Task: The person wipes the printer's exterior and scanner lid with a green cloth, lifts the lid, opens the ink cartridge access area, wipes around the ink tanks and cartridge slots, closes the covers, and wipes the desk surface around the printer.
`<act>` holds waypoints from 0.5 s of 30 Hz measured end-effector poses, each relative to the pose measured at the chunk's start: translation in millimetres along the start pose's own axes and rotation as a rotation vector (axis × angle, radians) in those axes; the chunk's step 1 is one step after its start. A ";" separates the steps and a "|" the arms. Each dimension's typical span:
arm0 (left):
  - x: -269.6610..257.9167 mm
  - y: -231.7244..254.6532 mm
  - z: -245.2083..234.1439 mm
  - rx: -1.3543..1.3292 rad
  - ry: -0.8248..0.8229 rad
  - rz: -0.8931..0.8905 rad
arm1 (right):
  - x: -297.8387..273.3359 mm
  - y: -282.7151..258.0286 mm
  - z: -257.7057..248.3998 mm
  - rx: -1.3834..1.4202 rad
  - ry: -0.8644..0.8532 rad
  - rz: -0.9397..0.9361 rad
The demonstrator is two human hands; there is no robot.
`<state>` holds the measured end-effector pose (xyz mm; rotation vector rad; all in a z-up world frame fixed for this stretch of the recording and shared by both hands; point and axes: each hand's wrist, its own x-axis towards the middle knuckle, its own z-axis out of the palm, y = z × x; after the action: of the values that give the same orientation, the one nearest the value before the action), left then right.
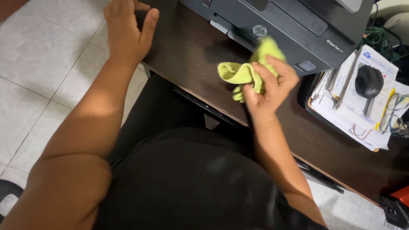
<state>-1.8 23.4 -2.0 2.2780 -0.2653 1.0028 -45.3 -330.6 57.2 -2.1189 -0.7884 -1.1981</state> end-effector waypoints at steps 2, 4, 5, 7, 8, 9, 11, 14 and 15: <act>-1.4 0.3 0.0 0.016 0.004 0.030 | -1.3 12.0 -10.2 -0.145 -0.243 -0.012; -0.7 0.4 0.7 0.036 0.021 0.075 | -4.0 25.1 -11.5 -0.171 -0.379 0.089; -0.1 0.6 0.9 0.022 -0.001 0.060 | -5.3 31.8 -9.2 -0.125 -0.391 0.195; 2.3 -0.1 0.9 -0.003 -0.035 0.030 | -5.6 43.4 1.2 -0.057 -0.408 0.329; 2.5 0.1 0.5 0.008 -0.030 0.025 | -5.7 46.8 7.9 -0.034 -0.418 0.362; 2.4 0.8 0.7 0.020 -0.025 0.019 | -5.7 48.7 14.1 -0.011 -0.428 0.395; 3.1 2.1 0.5 0.025 -0.015 0.010 | -3.2 50.3 26.5 0.012 -0.437 0.353; 4.8 4.1 -0.3 0.011 -0.018 0.006 | 3.0 49.5 41.9 -0.026 -0.450 0.252; 5.5 4.8 -0.4 0.012 -0.025 0.004 | 5.3 49.6 45.9 -0.054 -0.454 0.212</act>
<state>-0.2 20.2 4.4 2.3029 -0.2748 0.9814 17.9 -329.1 32.6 -2.4871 -0.6986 -0.6404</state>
